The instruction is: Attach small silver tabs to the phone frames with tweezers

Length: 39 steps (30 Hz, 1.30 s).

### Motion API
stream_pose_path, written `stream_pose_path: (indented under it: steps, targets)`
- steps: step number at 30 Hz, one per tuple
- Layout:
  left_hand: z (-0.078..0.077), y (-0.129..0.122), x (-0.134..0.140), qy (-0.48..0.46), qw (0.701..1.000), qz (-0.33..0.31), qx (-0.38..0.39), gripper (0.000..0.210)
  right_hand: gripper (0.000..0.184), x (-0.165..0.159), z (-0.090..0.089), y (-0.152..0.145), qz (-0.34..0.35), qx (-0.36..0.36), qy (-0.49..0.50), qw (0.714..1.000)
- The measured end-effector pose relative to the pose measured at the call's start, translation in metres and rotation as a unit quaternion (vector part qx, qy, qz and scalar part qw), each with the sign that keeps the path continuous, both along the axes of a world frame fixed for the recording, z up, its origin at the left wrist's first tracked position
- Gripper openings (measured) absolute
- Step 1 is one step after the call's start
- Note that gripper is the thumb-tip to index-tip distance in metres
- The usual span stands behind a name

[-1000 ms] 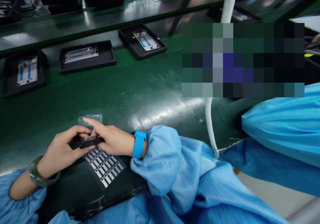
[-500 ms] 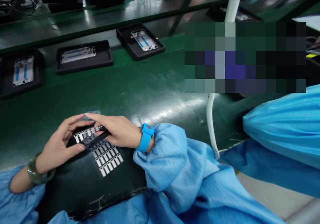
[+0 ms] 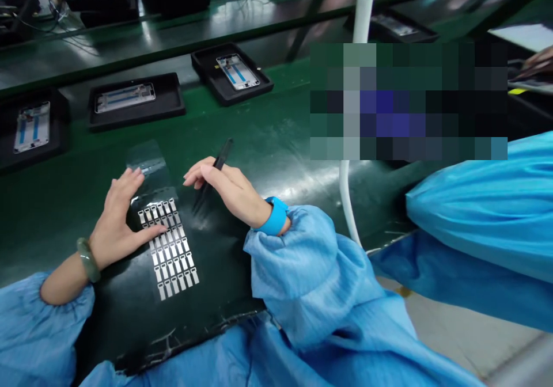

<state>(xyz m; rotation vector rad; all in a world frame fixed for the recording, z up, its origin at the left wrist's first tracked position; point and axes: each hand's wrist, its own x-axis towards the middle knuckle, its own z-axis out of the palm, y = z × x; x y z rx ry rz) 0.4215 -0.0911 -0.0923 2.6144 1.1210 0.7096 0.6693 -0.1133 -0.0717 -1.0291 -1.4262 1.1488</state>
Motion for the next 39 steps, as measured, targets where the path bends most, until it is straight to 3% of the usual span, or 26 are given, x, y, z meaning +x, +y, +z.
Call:
stream_pose_path:
  steps: [4, 9, 15, 24, 39]
  targets:
    - [-0.001, 0.004, 0.001, 0.047, 0.999, -0.008, -0.012, 0.074, 0.039, -0.015, -0.004, 0.004, -0.047, -0.100, 0.047, 0.993]
    - [-0.004, 0.009, 0.003, 0.118, 0.990, -0.027, -0.067, 0.049, 0.035, -0.032, -0.017, 0.005, -0.062, -0.160, 0.092, 0.981]
    - [-0.001, 0.006, 0.007, 0.136, 0.989, -0.012, -0.059, 0.051, 0.033, -0.042, -0.031, 0.007, -0.084, -0.138, -0.007, 0.987]
    - [-0.001, 0.004, 0.009, 0.158, 0.986, -0.004, -0.054, 0.052, 0.035, -0.042, -0.029, 0.010, -0.086, -0.143, -0.057, 0.984]
    - [-0.001, 0.002, 0.010, 0.157, 0.986, 0.000, -0.052, 0.051, 0.027, -0.044, -0.031, 0.011, -0.092, -0.154, -0.036, 0.983]
